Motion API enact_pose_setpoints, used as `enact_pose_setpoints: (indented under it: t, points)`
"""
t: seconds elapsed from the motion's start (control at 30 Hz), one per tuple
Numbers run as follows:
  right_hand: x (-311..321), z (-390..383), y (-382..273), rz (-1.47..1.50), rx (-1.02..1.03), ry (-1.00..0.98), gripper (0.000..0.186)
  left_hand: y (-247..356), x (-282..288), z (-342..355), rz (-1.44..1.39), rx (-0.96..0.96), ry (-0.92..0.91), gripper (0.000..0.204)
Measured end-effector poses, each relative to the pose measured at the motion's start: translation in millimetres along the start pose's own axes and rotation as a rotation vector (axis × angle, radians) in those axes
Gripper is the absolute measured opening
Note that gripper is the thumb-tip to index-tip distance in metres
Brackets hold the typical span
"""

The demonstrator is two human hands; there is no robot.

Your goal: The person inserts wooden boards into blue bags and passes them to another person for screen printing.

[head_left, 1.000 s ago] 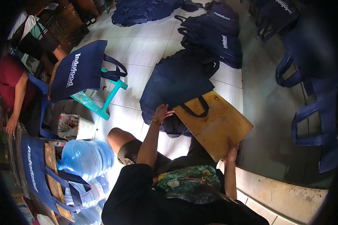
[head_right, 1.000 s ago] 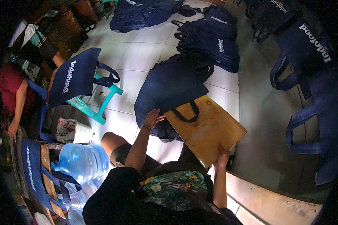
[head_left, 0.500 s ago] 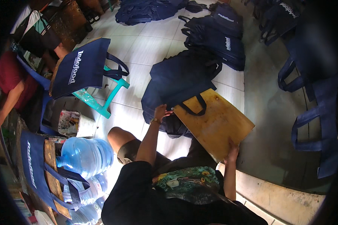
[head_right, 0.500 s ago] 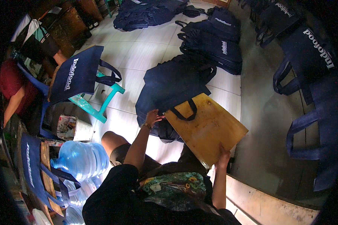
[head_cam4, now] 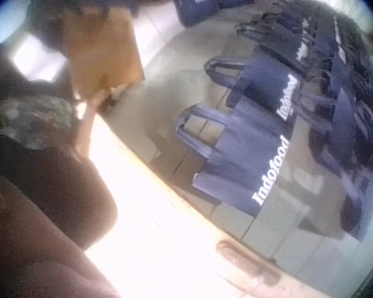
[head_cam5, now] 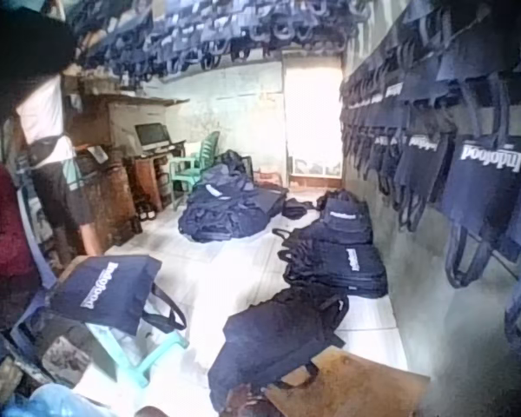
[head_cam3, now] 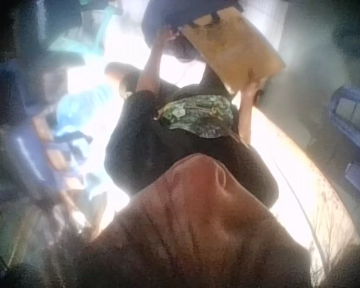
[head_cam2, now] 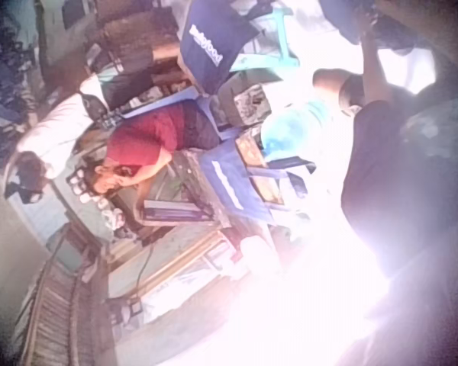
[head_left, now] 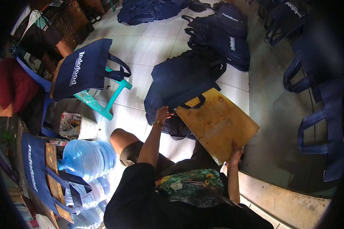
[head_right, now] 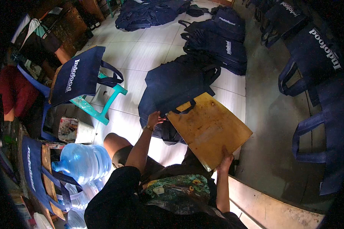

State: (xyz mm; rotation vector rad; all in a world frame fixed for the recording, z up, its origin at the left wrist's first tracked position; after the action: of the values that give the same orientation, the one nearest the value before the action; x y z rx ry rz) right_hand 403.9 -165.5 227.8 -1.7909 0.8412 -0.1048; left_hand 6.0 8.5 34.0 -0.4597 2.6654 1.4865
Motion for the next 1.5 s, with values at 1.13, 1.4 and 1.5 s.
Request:
enact_pose_setpoints:
  t: [1.13,1.4,1.5]
  points:
    - [-27,13,66,-0.275,0.04,-0.244,0.047,-9,-4,-18,0.038,-0.021,0.231,0.033]
    - [-51,144,-53,-0.679,-0.043,-0.461,0.06,31,75,22,-0.132,-0.392,0.087,0.036]
    - [-184,180,-21,-0.837,0.077,-0.715,0.05,38,70,23,-0.204,-0.447,0.024,0.037]
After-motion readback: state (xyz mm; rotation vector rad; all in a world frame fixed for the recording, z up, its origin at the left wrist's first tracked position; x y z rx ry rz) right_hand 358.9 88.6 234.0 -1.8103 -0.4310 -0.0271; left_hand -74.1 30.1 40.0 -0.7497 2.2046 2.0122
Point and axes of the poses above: each hand's wrist, its own z-axis towards the middle knuckle, its own x-axis out of the back of the hand, y = z × x, the point moved 5 cm from there along z, towards the middle knuckle, and after that the axes turned 1 degree about z, right-handed, at the moved point
